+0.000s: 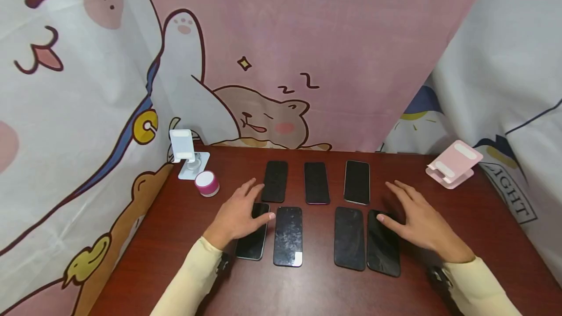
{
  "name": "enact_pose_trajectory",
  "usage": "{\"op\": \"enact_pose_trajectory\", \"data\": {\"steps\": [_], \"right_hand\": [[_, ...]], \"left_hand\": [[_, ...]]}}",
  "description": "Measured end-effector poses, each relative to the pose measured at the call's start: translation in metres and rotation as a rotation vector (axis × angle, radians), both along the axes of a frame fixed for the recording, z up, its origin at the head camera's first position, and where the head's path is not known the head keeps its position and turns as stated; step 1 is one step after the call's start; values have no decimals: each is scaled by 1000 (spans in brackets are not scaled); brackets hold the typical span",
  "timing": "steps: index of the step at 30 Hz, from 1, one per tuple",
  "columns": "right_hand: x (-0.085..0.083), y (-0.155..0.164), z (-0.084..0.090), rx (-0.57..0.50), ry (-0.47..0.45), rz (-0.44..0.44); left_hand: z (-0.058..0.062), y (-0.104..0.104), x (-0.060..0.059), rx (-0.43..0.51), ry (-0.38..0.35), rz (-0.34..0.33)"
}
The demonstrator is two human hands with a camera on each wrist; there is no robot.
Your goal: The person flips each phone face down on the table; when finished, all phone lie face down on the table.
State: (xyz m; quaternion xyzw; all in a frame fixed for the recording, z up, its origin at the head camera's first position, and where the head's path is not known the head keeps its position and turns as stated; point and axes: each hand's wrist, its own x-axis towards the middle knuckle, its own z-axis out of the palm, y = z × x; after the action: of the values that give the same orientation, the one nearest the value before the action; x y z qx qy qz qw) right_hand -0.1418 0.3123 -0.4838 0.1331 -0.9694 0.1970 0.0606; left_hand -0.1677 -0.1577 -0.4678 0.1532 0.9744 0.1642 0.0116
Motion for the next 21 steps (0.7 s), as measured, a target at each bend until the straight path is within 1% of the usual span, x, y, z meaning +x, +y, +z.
{"op": "enact_pose_trajectory", "data": {"steps": [4, 6, 9, 12, 15, 18, 21], "right_hand": [[4, -1, 1, -74, 5, 34], [7, -1, 0, -96, 15, 43], [10, -1, 0, -130, 2, 47], [14, -2, 0, -167, -28, 46], [19, -2, 1, -204, -55, 33], [24, -4, 1, -237, -95, 18], [28, -6, 1, -261, -132, 5]], "left_hand": [[1, 8, 3, 42, 8, -28], [2, 13, 6, 73, 10, -46], [3, 21, 8, 112, 15, -74], [4, 28, 10, 151, 26, -107], [5, 35, 12, 205, 25, -155], [5, 43, 15, 283, 0, -192], [4, 52, 16, 329, -29, -206]]}}
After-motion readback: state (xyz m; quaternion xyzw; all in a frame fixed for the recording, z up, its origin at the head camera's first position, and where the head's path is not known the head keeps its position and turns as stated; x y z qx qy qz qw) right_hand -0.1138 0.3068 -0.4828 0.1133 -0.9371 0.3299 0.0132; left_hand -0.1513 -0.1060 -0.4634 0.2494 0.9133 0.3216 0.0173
